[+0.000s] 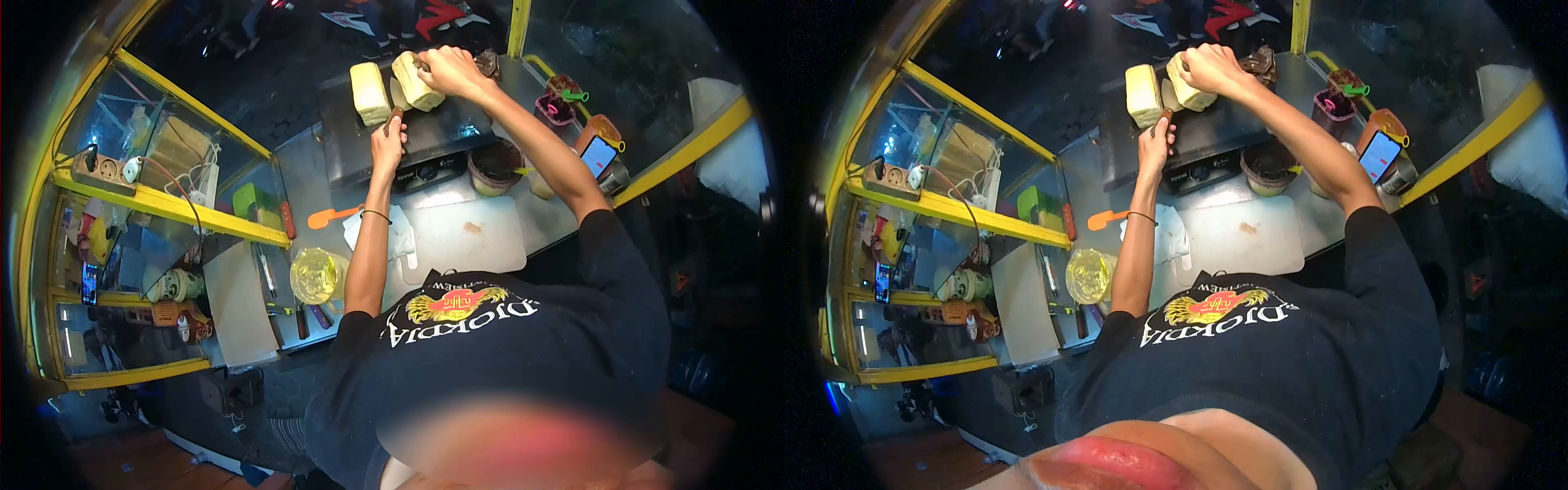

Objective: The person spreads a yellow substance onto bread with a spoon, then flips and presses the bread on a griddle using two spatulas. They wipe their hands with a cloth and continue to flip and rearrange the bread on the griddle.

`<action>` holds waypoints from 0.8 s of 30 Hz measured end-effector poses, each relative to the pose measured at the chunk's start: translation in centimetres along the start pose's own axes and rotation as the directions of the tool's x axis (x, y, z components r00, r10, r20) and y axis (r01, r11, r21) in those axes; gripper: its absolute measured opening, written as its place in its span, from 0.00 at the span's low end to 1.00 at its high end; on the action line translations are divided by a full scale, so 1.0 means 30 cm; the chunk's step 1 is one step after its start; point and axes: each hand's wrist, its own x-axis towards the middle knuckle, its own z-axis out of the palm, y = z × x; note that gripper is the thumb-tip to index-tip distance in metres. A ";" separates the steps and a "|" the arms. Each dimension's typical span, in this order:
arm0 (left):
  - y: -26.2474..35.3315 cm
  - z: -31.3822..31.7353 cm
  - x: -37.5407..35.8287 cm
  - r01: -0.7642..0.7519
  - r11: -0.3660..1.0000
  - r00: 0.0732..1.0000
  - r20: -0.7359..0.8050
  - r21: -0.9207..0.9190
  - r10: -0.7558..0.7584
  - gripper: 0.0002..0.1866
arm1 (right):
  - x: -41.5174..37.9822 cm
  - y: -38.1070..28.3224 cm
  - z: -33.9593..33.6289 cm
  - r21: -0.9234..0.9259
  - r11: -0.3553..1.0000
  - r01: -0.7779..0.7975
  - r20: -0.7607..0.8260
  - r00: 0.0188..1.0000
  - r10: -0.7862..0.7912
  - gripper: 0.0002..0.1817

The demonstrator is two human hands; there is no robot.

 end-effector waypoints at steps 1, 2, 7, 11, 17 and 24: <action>0.013 0.012 0.031 -0.013 1.000 1.000 0.000 -0.003 0.013 0.23 | 0.007 0.022 0.027 -0.029 0.999 -0.018 -0.002 1.000 0.018 0.16; 0.023 0.027 0.057 -0.137 0.982 0.990 -0.016 0.130 0.140 0.25 | 0.019 0.071 0.067 -0.014 0.999 -0.045 -0.028 0.999 0.045 0.16; 0.139 0.084 0.037 -0.283 0.824 0.956 0.073 0.491 0.285 0.27 | -0.024 0.185 0.137 0.139 0.964 -0.229 -0.015 0.972 0.233 0.14; 0.162 0.106 0.013 -0.302 0.751 0.936 0.033 0.588 0.350 0.27 | -0.079 0.232 0.173 0.150 0.976 -0.159 -0.012 0.987 0.163 0.16; 0.336 -0.094 -0.197 -0.176 0.875 0.956 -0.133 0.451 0.261 0.25 | -0.165 0.266 0.127 0.334 0.891 -0.308 -0.196 0.902 0.386 0.12; 0.148 -0.388 -0.086 -0.034 0.672 0.920 -0.239 0.740 0.310 0.27 | -0.246 -0.029 0.160 0.631 0.772 -0.073 -0.333 0.873 0.355 0.11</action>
